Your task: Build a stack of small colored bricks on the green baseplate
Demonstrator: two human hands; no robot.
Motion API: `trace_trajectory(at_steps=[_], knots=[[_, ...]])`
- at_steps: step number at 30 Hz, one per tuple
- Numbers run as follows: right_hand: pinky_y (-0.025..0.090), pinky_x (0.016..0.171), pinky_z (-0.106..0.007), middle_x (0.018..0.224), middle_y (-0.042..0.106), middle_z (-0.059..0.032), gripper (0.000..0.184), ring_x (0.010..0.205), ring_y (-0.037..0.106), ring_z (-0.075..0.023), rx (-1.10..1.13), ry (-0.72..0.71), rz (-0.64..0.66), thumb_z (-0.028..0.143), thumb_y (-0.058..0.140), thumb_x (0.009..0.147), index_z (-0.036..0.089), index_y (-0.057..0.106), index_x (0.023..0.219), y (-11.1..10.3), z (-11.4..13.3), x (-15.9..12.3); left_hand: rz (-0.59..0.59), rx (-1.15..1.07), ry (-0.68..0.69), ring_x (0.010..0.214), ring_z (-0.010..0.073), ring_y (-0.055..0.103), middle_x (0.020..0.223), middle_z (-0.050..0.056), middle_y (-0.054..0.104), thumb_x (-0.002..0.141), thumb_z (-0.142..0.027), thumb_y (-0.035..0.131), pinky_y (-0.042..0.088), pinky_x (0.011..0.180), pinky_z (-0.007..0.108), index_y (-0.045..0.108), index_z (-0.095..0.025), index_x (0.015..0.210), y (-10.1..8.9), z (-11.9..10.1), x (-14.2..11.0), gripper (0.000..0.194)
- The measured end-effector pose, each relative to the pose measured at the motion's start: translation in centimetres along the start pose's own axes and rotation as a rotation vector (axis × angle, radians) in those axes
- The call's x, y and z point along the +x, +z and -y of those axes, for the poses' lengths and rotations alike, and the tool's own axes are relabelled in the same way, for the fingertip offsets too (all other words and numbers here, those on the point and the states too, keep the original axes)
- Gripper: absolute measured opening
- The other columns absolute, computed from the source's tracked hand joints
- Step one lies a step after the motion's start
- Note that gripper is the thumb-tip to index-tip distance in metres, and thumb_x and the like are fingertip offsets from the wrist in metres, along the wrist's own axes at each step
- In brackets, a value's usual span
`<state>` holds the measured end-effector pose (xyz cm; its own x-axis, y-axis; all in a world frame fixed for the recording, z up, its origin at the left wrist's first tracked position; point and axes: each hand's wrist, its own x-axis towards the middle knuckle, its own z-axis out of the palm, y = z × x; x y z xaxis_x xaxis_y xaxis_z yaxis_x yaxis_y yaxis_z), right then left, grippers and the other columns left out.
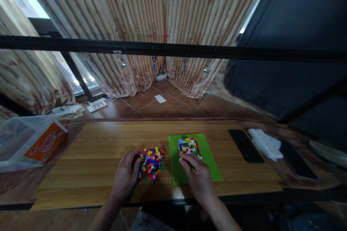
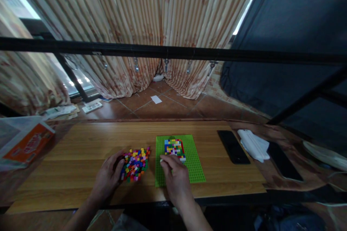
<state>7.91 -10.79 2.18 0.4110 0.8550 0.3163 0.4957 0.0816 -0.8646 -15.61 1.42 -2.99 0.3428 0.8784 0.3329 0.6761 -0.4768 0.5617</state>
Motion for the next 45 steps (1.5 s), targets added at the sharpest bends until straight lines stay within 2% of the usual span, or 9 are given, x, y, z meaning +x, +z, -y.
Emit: trace_trajectory(at_steps=[3, 6, 10, 14, 24, 29, 35, 45], knots=[[0.052, 0.080, -0.032, 0.101, 0.071, -0.0071, 0.024, 0.092, 0.066, -0.0197, 0.057, 0.086, -0.087, 0.036, 0.055, 0.091, 0.023, 0.072, 0.102, -2.6, -1.9, 2.0, 0.000, 0.005, 0.013, 0.106, 0.0255, 0.064, 0.113, 0.011, 0.069, 0.094, -0.041, 0.042, 0.053, 0.094, 0.043, 0.059, -0.018, 0.119, 0.0, 0.1, 0.0, 0.038], [0.053, 0.078, -0.035, 0.095, 0.071, -0.0086, 0.028, 0.084, 0.066, -0.0210, 0.077, 0.167, -0.187, 0.041, 0.057, 0.086, 0.020, 0.072, 0.096, -4.1, -4.3, 4.0, -0.002, 0.008, 0.037, 0.106, 0.0252, 0.064, 0.111, 0.011, 0.069, 0.095, -0.041, 0.042, 0.053, 0.093, 0.043, 0.059, -0.019, 0.118, 0.1, 0.3, 0.1, 0.037], [0.050, 0.085, -0.039, 0.090, 0.073, -0.0080, 0.027, 0.086, 0.065, -0.0226, 0.127, 0.252, -0.254, 0.043, 0.064, 0.077, 0.019, 0.073, 0.087, -4.1, -6.9, 6.0, -0.005, 0.022, 0.049, 0.104, 0.0256, 0.065, 0.110, 0.011, 0.069, 0.095, -0.041, 0.041, 0.054, 0.091, 0.043, 0.059, -0.018, 0.118, 0.0, 0.5, 0.2, 0.037], [0.050, 0.084, -0.039, 0.090, 0.074, -0.0071, 0.028, 0.086, 0.066, -0.0227, 0.188, 0.297, -0.228, 0.044, 0.067, 0.072, 0.020, 0.075, 0.083, -3.4, -8.1, 7.1, 0.003, 0.027, 0.058, 0.102, 0.0255, 0.065, 0.109, 0.011, 0.070, 0.094, -0.041, 0.041, 0.055, 0.090, 0.043, 0.059, -0.019, 0.118, -0.1, 0.5, 0.3, 0.037], [0.052, 0.070, -0.035, 0.079, 0.075, -0.0050, 0.041, 0.071, 0.066, -0.0197, 0.394, 0.417, -0.115, 0.055, 0.078, 0.059, 0.021, 0.076, 0.082, -3.3, -9.1, 7.6, -0.018, 0.021, 0.057, 0.100, 0.0252, 0.067, 0.108, 0.009, 0.071, 0.092, -0.041, 0.043, 0.055, 0.088, 0.041, 0.060, -0.021, 0.116, -0.2, 0.3, 0.4, 0.035], [0.052, 0.069, -0.034, 0.077, 0.075, -0.0050, 0.041, 0.068, 0.065, -0.0189, 0.423, 0.448, -0.105, 0.053, 0.080, 0.055, 0.020, 0.076, 0.078, -3.4, -8.9, 8.0, -0.013, 0.025, 0.037, 0.101, 0.0263, 0.067, 0.108, 0.010, 0.071, 0.091, -0.043, 0.043, 0.055, 0.088, 0.042, 0.061, -0.020, 0.116, -0.3, 0.2, 0.4, 0.038], [0.052, 0.071, -0.035, 0.077, 0.075, -0.0046, 0.036, 0.071, 0.066, -0.0192, 0.387, 0.439, -0.096, 0.049, 0.079, 0.056, 0.021, 0.076, 0.077, -3.6, -8.9, 8.0, -0.002, 0.024, 0.013, 0.102, 0.0265, 0.066, 0.109, 0.010, 0.071, 0.091, -0.042, 0.043, 0.055, 0.090, 0.043, 0.061, -0.020, 0.116, -0.2, 0.2, 0.3, 0.038], [0.051, 0.084, -0.040, 0.081, 0.076, -0.0039, 0.028, 0.080, 0.067, -0.0218, 0.310, 0.391, -0.029, 0.045, 0.077, 0.058, 0.022, 0.076, 0.075, -4.2, -8.8, 8.6, -0.013, 0.042, 0.032, 0.101, 0.0257, 0.066, 0.107, 0.009, 0.071, 0.093, -0.043, 0.041, 0.054, 0.090, 0.042, 0.061, -0.020, 0.115, -0.1, 0.1, 0.3, 0.037]])
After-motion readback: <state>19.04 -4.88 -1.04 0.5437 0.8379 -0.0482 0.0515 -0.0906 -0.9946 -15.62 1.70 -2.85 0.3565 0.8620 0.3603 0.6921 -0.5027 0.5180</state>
